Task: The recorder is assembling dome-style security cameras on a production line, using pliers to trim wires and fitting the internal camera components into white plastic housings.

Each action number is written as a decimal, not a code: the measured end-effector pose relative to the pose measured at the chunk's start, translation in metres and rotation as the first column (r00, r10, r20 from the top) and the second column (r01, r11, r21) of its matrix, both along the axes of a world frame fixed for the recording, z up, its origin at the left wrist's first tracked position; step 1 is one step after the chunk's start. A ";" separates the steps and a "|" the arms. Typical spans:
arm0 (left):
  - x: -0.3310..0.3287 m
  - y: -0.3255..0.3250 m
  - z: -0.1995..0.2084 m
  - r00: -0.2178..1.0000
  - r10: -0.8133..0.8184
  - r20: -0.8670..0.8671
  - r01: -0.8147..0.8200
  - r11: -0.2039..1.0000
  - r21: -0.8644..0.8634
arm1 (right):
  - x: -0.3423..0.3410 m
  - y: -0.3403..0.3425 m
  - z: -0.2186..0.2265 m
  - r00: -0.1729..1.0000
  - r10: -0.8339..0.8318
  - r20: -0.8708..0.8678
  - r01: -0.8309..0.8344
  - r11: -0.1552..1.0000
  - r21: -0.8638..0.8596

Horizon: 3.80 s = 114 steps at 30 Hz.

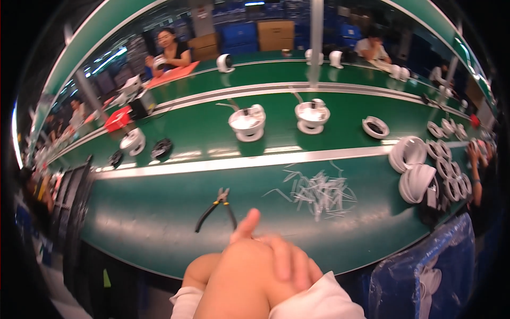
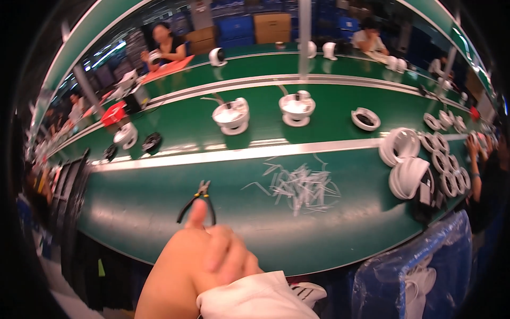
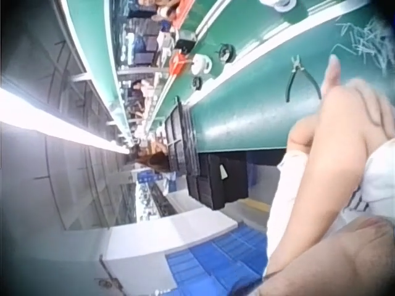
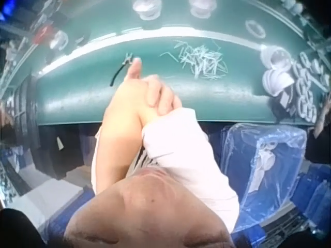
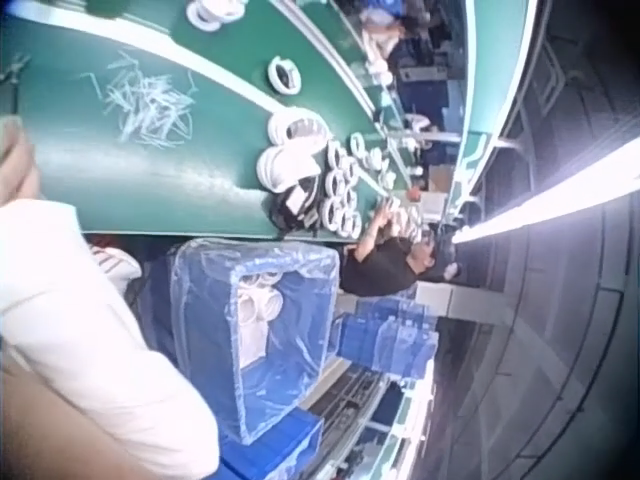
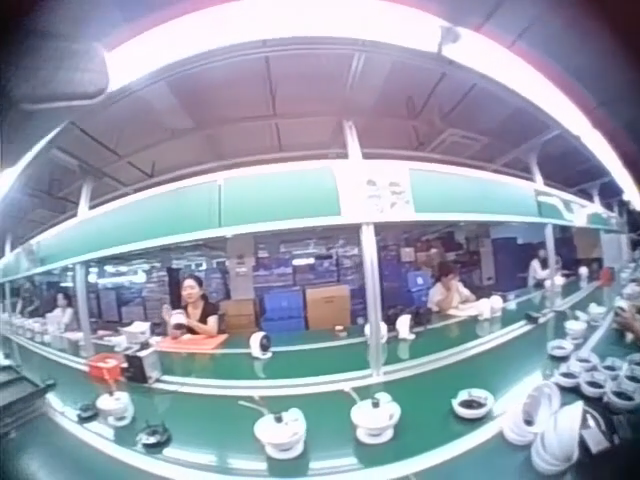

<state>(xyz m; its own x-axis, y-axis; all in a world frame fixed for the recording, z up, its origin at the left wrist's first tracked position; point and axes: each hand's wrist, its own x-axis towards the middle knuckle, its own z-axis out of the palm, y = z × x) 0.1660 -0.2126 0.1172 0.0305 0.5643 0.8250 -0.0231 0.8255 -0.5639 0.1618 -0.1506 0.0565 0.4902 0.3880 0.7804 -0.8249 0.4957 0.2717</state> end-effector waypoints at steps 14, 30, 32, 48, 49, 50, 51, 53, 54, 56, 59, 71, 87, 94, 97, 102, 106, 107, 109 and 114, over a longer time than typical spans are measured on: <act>-0.013 0.024 -0.010 0.876 0.386 -0.289 -0.290 0.900 0.325 | -0.048 -0.020 0.037 0.911 0.191 -0.365 -0.173 0.982 0.079; -0.039 0.061 -0.034 0.596 0.705 -0.384 -0.419 0.681 0.600 | -0.064 -0.058 0.056 0.836 0.093 -0.541 -0.482 0.596 -0.643; -0.046 0.061 -0.034 0.550 0.738 -0.392 -0.413 0.647 0.640 | -0.072 -0.041 0.058 0.801 0.172 -0.573 -0.450 0.805 -0.387; -0.103 0.080 -0.047 0.161 0.883 -0.441 -0.274 0.469 0.840 | -0.077 -0.035 0.043 0.783 0.588 0.203 -0.617 0.776 0.133; -0.111 0.082 -0.048 -0.011 0.920 -0.391 -0.157 0.384 0.910 | -0.076 -0.041 0.042 0.736 0.615 0.281 -0.663 0.739 0.121; -0.122 0.086 -0.048 -0.164 0.939 -0.301 -0.020 0.302 0.953 | -0.074 -0.045 0.040 0.687 0.632 0.360 -0.703 0.703 0.107; -0.132 0.084 -0.046 -0.332 0.938 -0.102 0.064 0.130 0.989 | -0.073 -0.048 0.038 0.629 0.645 0.435 -0.742 0.665 0.086; -0.159 0.086 -0.045 -0.606 0.733 0.309 0.314 -0.136 0.939 | -0.068 -0.051 0.032 0.512 0.640 0.574 -0.792 0.610 0.027; -0.173 0.091 -0.048 -0.704 0.511 0.494 0.452 -0.214 0.866 | -0.066 -0.054 0.030 0.444 0.631 0.637 -0.811 0.585 -0.014; -0.206 0.113 -0.080 -0.746 0.059 0.664 0.655 -0.121 0.746 | -0.060 -0.061 0.027 0.284 0.613 0.737 -0.842 0.527 -0.114; -0.250 0.110 -0.123 -0.374 -0.262 0.890 0.870 0.234 0.435 | -0.049 -0.074 0.036 0.020 0.540 0.841 -0.864 0.433 -0.257; -0.308 0.128 -0.164 -0.555 -0.051 0.830 0.740 0.425 0.521 | 0.018 0.039 -0.031 0.597 0.802 0.034 -0.624 0.490 -0.608; -0.099 0.158 -0.064 -0.817 0.495 -0.296 -0.014 0.496 0.868 | 0.009 0.089 -0.085 0.518 0.348 0.781 0.370 0.732 -0.571; -0.049 0.229 -0.053 -0.351 0.927 0.133 0.633 0.130 0.763 | 0.057 0.093 -0.069 0.900 0.389 0.198 0.073 0.312 -0.947; -0.058 0.285 -0.045 -0.567 0.821 0.069 0.578 0.337 0.743 | 0.083 0.111 -0.079 0.900 0.263 0.349 0.273 0.286 -0.919; -0.034 0.386 -0.147 -0.775 0.071 -0.627 -0.140 0.950 0.280 | 0.096 0.107 -0.067 0.864 0.212 0.457 0.396 0.276 -0.876; 0.007 0.418 -0.176 -0.472 -0.235 -0.850 -0.609 0.784 0.121 | 0.075 0.108 -0.073 0.724 0.256 0.640 0.507 0.433 -0.746; 0.010 0.429 -0.177 -0.397 -0.321 -0.860 -0.694 0.718 0.052 | 0.068 0.107 -0.070 0.711 0.281 0.644 0.473 0.486 -0.735; 0.010 0.438 -0.169 -0.275 -0.459 -0.845 -0.815 0.577 -0.049 | 0.064 0.106 -0.066 0.674 0.366 0.642 0.404 0.545 -0.735; -0.031 0.410 -0.160 -0.416 -0.317 -0.852 -0.731 0.675 0.106 | 0.073 0.107 -0.067 0.634 0.532 0.561 0.212 0.577 -0.788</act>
